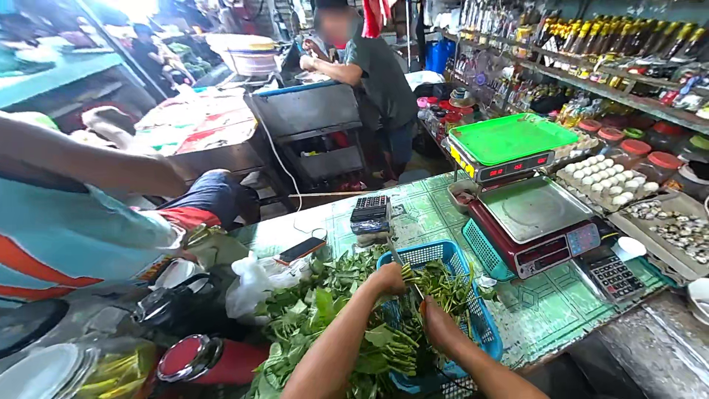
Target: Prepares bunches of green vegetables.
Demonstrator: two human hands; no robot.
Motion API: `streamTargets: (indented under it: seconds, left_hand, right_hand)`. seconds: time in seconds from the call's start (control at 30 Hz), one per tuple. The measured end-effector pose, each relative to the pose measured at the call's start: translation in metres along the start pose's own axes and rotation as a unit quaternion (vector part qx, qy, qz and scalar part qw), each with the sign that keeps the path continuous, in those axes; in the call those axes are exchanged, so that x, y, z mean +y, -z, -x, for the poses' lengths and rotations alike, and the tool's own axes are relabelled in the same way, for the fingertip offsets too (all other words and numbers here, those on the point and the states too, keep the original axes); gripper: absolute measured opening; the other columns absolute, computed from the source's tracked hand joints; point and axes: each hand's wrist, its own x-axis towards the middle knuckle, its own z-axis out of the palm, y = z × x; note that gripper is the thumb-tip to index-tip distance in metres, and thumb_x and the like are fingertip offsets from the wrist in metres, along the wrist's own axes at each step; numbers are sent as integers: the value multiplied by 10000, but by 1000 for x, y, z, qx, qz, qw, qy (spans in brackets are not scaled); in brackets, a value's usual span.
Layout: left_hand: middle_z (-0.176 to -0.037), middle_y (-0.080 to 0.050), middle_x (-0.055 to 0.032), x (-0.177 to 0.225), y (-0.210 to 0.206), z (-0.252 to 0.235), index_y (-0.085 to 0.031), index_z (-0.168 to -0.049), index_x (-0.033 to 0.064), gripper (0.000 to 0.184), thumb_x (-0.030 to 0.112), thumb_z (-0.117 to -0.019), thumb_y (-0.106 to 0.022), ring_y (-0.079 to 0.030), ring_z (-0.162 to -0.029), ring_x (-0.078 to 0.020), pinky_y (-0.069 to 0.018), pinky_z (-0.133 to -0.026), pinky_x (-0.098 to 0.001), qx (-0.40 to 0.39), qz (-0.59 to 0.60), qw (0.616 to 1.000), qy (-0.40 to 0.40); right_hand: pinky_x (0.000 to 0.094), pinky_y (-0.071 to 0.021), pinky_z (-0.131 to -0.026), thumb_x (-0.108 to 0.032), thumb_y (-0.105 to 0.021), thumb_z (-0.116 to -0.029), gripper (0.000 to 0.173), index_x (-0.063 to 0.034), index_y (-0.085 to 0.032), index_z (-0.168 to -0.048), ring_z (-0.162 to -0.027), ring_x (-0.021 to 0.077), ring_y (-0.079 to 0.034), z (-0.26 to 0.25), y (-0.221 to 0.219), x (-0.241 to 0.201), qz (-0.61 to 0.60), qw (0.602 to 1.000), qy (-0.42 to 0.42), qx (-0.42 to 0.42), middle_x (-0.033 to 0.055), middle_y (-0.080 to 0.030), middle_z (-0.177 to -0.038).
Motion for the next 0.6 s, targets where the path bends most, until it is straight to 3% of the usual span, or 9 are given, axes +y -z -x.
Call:
streamTargets:
  seconds: [0.13,0.27,0.33,0.47,0.53,0.6]
  left_hand:
    - [-1135,-666,-278,-28,51,41,-664,-1155,-46,412,193,-850,-803,-639,-1097,-453,-489,-929,-681,76,22,997,7]
    - [-988,-696,-218,-59,118,102,-697,-1079,13,311,23,-798,-831,-667,-958,-412,-513,-834,-656,258,52,964,-36]
    - [-1024,-691,-240,-51,149,150,-681,-1115,24,348,43,-808,-844,-658,-1005,-455,-491,-860,-708,363,17,931,-40]
    - [-1082,-649,-342,-22,167,218,-622,-1175,-59,421,7,-806,-813,-627,-1049,-534,-427,-890,-760,557,62,824,-89]
    - [-1115,-652,-295,-5,165,231,-593,-1215,-42,479,42,-789,-796,-643,-1053,-437,-459,-911,-671,601,98,787,-101]
    - [-1119,-658,-248,9,157,231,-579,-1242,-37,520,47,-780,-803,-653,-1035,-336,-490,-919,-571,613,125,770,-130]
  right_hand:
    - [583,-542,-966,-141,-425,-1061,485,-49,-389,-1536,-1177,393,-660,26,8,23,76,997,-34,2,220,-585,-1406]
    - [560,-505,-1039,-211,-508,-1054,479,-39,-459,-1498,-1294,393,-585,36,-2,68,128,990,-65,-11,233,-548,-1447]
    - [532,-465,-1103,-322,-585,-1031,575,3,-464,-1490,-1367,405,-503,29,1,75,84,994,-65,28,258,-489,-1477]
    - [490,-355,-1204,-389,-627,-997,845,93,-235,-1570,-1458,413,-401,-5,19,70,-67,982,-115,132,323,-386,-1549]
    - [484,-325,-1223,-339,-622,-1005,827,93,-209,-1576,-1482,403,-370,-36,19,68,-82,978,-114,152,318,-349,-1579]
    - [503,-350,-1206,-280,-603,-1009,730,64,-283,-1568,-1454,393,-417,-59,19,62,-48,987,-75,131,287,-406,-1559]
